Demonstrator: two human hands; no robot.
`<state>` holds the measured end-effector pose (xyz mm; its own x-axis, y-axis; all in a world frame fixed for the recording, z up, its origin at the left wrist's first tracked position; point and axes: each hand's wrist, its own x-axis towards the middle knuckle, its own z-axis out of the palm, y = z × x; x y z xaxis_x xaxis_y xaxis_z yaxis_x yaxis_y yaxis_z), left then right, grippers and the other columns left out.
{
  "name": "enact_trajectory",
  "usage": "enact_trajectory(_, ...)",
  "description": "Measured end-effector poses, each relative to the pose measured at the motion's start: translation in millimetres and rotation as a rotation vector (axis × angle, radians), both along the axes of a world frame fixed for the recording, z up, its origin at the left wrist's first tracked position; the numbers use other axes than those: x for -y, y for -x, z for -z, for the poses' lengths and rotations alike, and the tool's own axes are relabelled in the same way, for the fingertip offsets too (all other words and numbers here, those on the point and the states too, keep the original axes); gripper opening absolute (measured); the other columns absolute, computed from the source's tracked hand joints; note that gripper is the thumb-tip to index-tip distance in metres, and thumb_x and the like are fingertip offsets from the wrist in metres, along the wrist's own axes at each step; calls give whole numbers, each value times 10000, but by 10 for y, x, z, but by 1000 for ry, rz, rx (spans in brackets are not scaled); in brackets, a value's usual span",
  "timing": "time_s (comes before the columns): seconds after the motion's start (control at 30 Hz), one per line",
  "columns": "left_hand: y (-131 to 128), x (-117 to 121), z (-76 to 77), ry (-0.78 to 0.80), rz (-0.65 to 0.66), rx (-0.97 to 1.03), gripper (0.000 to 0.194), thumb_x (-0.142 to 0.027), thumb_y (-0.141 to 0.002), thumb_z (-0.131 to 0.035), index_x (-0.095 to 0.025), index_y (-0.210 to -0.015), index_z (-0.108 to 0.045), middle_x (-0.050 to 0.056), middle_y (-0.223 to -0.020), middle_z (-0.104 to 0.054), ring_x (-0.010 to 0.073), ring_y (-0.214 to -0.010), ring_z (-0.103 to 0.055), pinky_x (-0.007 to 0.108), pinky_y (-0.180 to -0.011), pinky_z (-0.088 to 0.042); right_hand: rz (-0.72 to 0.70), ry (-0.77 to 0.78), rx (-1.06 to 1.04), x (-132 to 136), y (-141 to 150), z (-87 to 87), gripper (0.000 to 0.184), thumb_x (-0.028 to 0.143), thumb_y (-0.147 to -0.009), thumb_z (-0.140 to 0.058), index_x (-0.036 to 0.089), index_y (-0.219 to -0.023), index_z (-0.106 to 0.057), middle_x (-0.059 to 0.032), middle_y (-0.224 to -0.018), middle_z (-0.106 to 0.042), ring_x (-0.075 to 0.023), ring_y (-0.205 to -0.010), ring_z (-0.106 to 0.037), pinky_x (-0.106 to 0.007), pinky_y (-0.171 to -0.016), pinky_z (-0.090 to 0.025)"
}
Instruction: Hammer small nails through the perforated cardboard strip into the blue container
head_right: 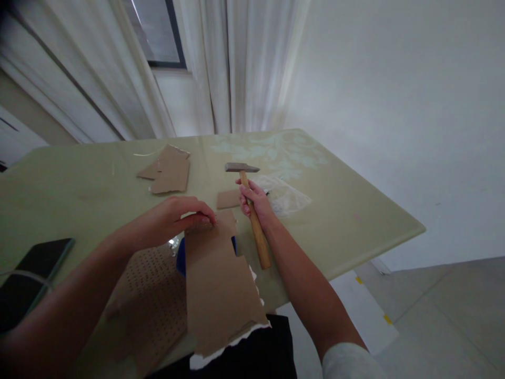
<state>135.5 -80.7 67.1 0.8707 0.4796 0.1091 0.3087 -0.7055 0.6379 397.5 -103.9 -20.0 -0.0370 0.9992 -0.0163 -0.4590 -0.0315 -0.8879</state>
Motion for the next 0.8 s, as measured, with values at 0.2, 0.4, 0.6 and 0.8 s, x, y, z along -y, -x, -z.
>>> enact_trajectory(0.2,-7,27,-24,9,1,-7,241,-271,-1052,-560,-243,-1060,-799,7,-1051,-841,178,-958,-758,269,-883,-516,0,4,-3,-8,3,-6,585,494,-794,-886,222,-1215,-583,127,-619,-524,-31,-369,-374,-168,-327,-256)
enact_trajectory(0.4,0,14,-17,-26,-12,-19,263,-278,-1063,-539,-247,-1053,-800,20,-1052,-837,185,-949,-753,282,-884,-527,9,8,-10,-2,-4,3,558,481,-816,-878,224,-1220,-593,121,-631,-523,-27,-381,-371,-164,-339,-265)
enact_trajectory(0.6,-23,30,-32,-13,-6,-24,252,-297,-1067,-550,-244,-1062,-796,23,-1053,-837,185,-944,-753,276,-857,-528,16,3,-14,-11,-10,9,550,471,-815,-880,219,-1214,-599,117,-629,-526,-30,-383,-376,-165,-335,-265)
enact_trajectory(0.8,-29,51,-47,-16,-2,-12,242,-265,-1053,-554,-243,-1064,-795,18,-1042,-836,182,-940,-750,278,-870,-520,14,-1,-17,-17,-17,28,554,485,-812,-880,220,-1209,-599,121,-625,-531,-29,-374,-378,-160,-323,-258)
